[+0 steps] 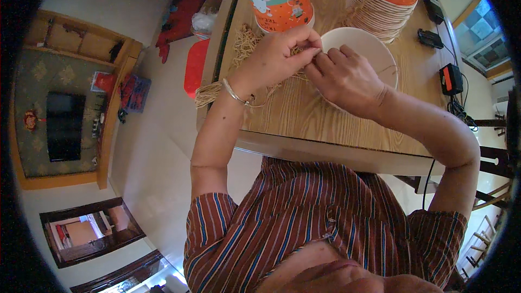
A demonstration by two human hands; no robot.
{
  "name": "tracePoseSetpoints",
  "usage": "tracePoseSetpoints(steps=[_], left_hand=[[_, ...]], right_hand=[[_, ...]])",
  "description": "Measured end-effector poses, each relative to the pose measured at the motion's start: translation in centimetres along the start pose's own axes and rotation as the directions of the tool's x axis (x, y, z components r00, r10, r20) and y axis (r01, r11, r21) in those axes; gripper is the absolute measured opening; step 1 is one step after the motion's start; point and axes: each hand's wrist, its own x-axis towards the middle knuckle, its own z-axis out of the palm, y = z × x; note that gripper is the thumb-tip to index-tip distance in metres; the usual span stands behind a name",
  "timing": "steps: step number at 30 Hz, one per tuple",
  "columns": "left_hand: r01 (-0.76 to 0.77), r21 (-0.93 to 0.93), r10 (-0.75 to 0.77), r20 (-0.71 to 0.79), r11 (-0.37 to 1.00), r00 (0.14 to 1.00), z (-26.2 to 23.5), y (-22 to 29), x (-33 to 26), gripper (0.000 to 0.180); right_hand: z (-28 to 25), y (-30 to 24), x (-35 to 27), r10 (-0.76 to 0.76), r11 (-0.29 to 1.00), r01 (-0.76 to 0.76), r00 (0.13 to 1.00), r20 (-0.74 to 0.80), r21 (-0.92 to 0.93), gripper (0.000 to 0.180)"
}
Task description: Tying raffia or fiber around the rim of paper bowls and stacking them as part of a packaging process.
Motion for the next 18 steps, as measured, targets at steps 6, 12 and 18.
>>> tracePoseSetpoints(steps=[6, 12, 18], left_hand=[[0.032, -0.096, -0.031, 0.02, 0.995, 0.999, 0.2, 0.0, 0.4, 0.013], [-0.064, -0.166, 0.05, -0.084, 0.984, 0.995, 1.1, 0.1, -0.2, 0.013], [-0.227, 0.088, 0.243, -0.269, 0.97, 0.932, 2.4, -0.2, -1.7, 0.022]], right_hand=[[0.4, 0.2, -0.2, -0.014, 0.995, 0.017, 0.999, 0.034, -0.102, 0.026], [0.2, 1.5, 0.1, 0.385, 0.859, -0.484, 0.826, 0.411, 0.168, 0.019], [0.1, 4.0, 0.9, 0.317, 0.024, -0.864, 0.484, 0.816, 0.503, 0.021]])
